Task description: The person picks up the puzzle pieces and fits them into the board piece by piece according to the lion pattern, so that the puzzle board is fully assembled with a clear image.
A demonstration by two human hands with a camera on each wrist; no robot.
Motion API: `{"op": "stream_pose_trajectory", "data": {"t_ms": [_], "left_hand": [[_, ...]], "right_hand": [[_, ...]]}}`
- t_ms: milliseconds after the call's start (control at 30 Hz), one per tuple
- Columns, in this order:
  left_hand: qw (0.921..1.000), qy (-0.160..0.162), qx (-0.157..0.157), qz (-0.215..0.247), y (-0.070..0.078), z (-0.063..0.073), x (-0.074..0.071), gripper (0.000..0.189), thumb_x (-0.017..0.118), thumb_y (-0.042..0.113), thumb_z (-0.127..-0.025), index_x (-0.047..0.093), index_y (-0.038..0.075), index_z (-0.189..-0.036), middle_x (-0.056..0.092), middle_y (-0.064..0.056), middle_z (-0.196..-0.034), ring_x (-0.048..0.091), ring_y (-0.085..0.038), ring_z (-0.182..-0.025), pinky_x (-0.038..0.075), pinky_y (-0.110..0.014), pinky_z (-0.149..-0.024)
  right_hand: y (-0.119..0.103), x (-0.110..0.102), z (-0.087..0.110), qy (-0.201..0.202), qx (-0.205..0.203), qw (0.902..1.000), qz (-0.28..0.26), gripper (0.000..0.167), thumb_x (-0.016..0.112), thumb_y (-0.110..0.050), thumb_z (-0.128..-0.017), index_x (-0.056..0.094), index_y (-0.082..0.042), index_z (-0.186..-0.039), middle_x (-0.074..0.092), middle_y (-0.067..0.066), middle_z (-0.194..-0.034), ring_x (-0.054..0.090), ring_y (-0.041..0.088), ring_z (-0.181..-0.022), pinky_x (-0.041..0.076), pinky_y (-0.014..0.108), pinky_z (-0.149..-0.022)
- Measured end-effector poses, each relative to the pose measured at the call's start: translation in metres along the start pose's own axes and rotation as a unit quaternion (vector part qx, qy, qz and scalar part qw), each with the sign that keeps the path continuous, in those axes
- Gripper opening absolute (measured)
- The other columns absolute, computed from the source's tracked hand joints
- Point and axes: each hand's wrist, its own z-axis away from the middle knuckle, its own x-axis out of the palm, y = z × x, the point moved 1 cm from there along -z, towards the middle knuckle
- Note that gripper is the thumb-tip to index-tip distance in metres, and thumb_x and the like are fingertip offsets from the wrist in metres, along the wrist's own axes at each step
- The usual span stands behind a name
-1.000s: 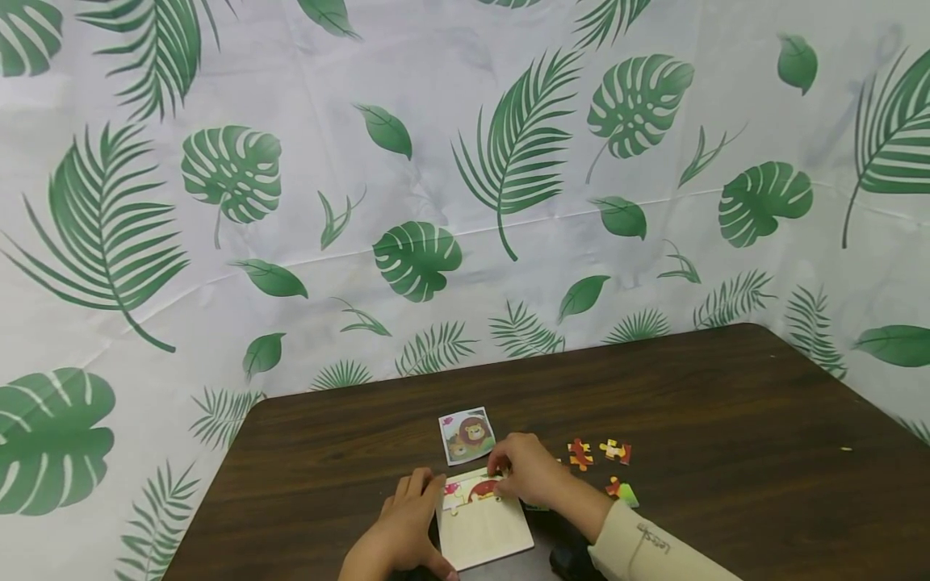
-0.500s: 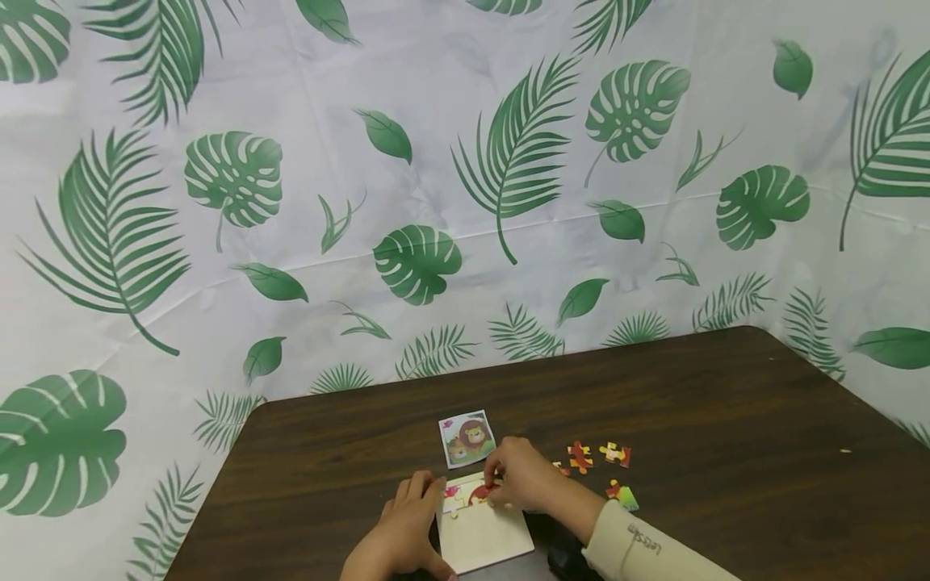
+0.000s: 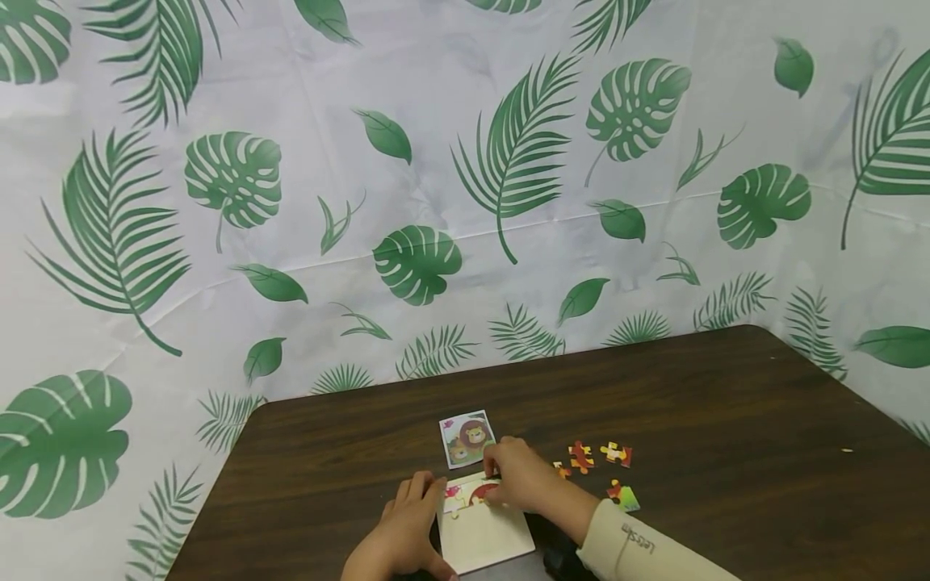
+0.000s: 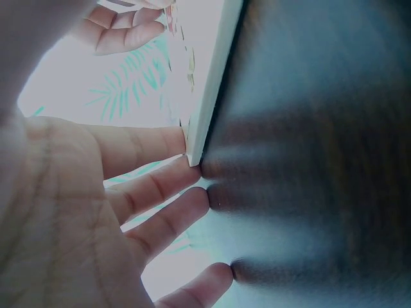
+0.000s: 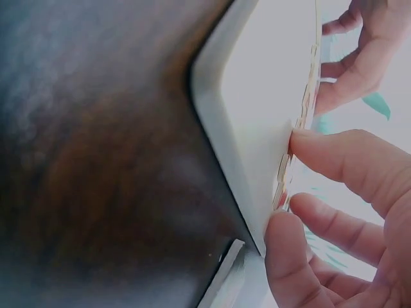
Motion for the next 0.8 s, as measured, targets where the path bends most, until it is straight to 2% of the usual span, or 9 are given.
{"op": "stream_pose_trajectory", "data": {"t_ms": [167,367,567,800], "left_hand": [[1.0000,0.004,0.006,-0.005,0.000,0.001,0.000,0.107,0.089,0.038,-0.050,0.039,-0.001,-0.136,0.032,-0.015,-0.128,0.030,-0.039,-0.117,0.031,-0.060,-0.086],[1.0000,-0.004,0.006,-0.001,-0.001,0.001,0.001,0.106,0.088,0.039,-0.052,0.038,0.000,-0.137,0.033,-0.014,-0.126,0.031,-0.039,-0.116,0.031,-0.062,-0.084],[1.0000,-0.001,0.005,-0.002,-0.001,0.000,0.001,0.106,0.088,0.039,-0.052,0.039,0.000,-0.137,0.033,-0.013,-0.125,0.031,-0.038,-0.115,0.031,-0.062,-0.084],[0.9998,0.008,0.011,-0.012,-0.002,0.000,0.002,0.106,0.089,0.039,-0.050,0.040,0.001,-0.136,0.033,-0.013,-0.125,0.031,-0.038,-0.115,0.032,-0.060,-0.084]], "right_hand": [[0.001,0.002,0.000,0.003,0.000,1.0000,0.007,0.027,0.082,-0.017,-0.065,0.055,-0.015,-0.070,0.043,-0.003,-0.069,0.040,0.010,-0.060,0.035,0.025,-0.050],[0.005,-0.001,0.002,0.003,-0.025,0.9996,-0.015,0.023,0.078,-0.022,-0.072,0.057,-0.013,-0.071,0.045,-0.003,-0.068,0.041,0.008,-0.059,0.036,0.024,-0.050],[0.009,-0.013,0.002,0.001,-0.032,0.9973,-0.066,0.014,0.072,-0.015,-0.078,0.059,-0.013,-0.073,0.049,-0.002,-0.070,0.044,0.010,-0.063,0.039,0.027,-0.054],[0.019,-0.028,0.005,0.013,-0.026,0.9973,-0.068,0.013,0.070,-0.015,-0.081,0.059,-0.013,-0.075,0.050,-0.004,-0.073,0.047,0.012,-0.065,0.040,0.029,-0.056]]}}
